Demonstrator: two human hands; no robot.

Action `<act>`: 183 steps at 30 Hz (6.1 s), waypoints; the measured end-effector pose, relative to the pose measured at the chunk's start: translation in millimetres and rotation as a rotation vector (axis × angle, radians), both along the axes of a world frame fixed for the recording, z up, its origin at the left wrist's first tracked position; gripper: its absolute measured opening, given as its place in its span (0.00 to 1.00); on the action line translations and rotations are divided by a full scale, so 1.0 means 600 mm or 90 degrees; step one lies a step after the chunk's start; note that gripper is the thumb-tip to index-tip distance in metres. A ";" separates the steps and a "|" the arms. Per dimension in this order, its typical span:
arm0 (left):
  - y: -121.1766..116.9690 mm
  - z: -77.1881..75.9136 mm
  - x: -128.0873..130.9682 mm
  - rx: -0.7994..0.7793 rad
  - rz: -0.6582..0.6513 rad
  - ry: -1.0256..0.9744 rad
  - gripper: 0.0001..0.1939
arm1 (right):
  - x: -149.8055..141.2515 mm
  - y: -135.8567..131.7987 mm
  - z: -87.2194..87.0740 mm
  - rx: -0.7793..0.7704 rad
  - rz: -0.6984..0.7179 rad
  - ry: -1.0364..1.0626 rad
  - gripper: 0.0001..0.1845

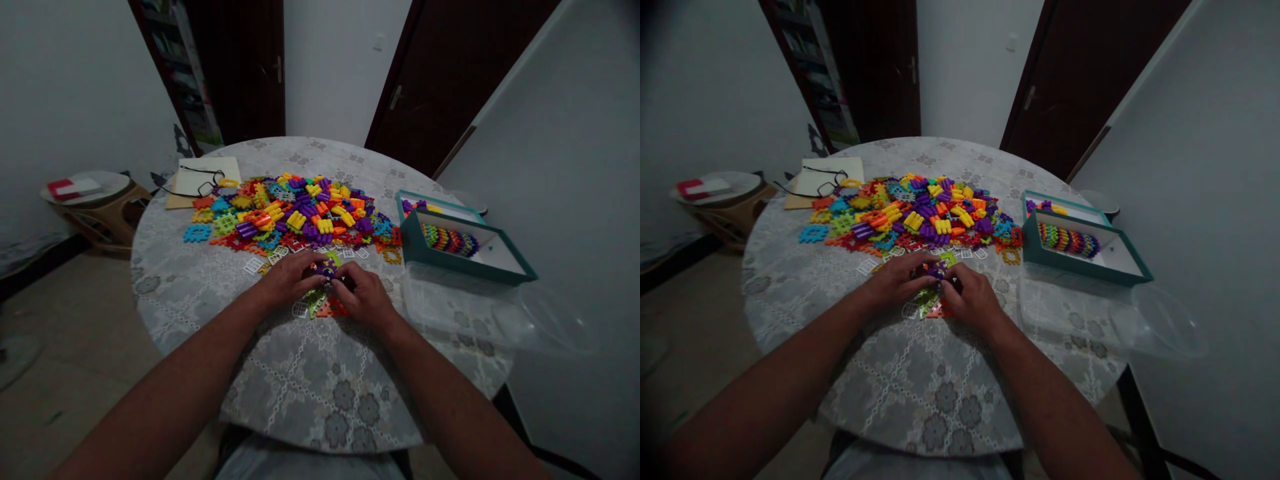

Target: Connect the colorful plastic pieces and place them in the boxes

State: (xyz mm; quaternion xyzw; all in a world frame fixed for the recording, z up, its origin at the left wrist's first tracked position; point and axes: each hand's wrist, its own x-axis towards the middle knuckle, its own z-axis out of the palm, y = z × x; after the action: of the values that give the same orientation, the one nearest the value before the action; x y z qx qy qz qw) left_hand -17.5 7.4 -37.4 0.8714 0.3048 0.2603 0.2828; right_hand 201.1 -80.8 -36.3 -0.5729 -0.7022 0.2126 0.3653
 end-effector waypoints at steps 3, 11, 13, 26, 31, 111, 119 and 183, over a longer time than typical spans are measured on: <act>0.002 -0.002 -0.001 0.010 -0.024 -0.006 0.17 | -0.001 0.000 -0.002 0.005 0.006 -0.020 0.07; 0.017 0.015 -0.013 0.001 0.134 -0.036 0.10 | 0.005 -0.017 0.015 -0.049 0.040 -0.152 0.13; 0.022 0.020 -0.018 -0.009 0.199 -0.064 0.09 | 0.007 -0.027 0.026 -0.089 0.103 -0.260 0.12; 0.005 0.025 -0.013 -0.111 0.031 -0.081 0.06 | 0.044 -0.029 0.037 -0.231 0.139 -0.163 0.07; 0.004 0.020 -0.012 -0.108 -0.037 -0.057 0.06 | 0.077 -0.015 0.030 -0.132 0.033 -0.099 0.01; -0.009 -0.008 0.005 -0.041 -0.117 0.112 0.09 | 0.046 -0.018 0.005 -0.084 -0.100 -0.427 0.14; -0.010 -0.008 0.005 -0.043 -0.110 0.112 0.08 | 0.036 -0.020 0.005 -0.080 -0.084 -0.450 0.13; -0.016 0.018 0.003 -0.178 -0.117 0.169 0.27 | 0.018 -0.010 -0.010 -0.235 0.084 0.122 0.08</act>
State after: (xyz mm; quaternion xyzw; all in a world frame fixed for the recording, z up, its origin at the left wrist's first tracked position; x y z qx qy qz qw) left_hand -15.9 -2.1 -26.7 0.8746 0.2917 0.0713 0.3806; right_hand 211.7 -86.7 -42.5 -0.5599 -0.6494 0.4147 0.3047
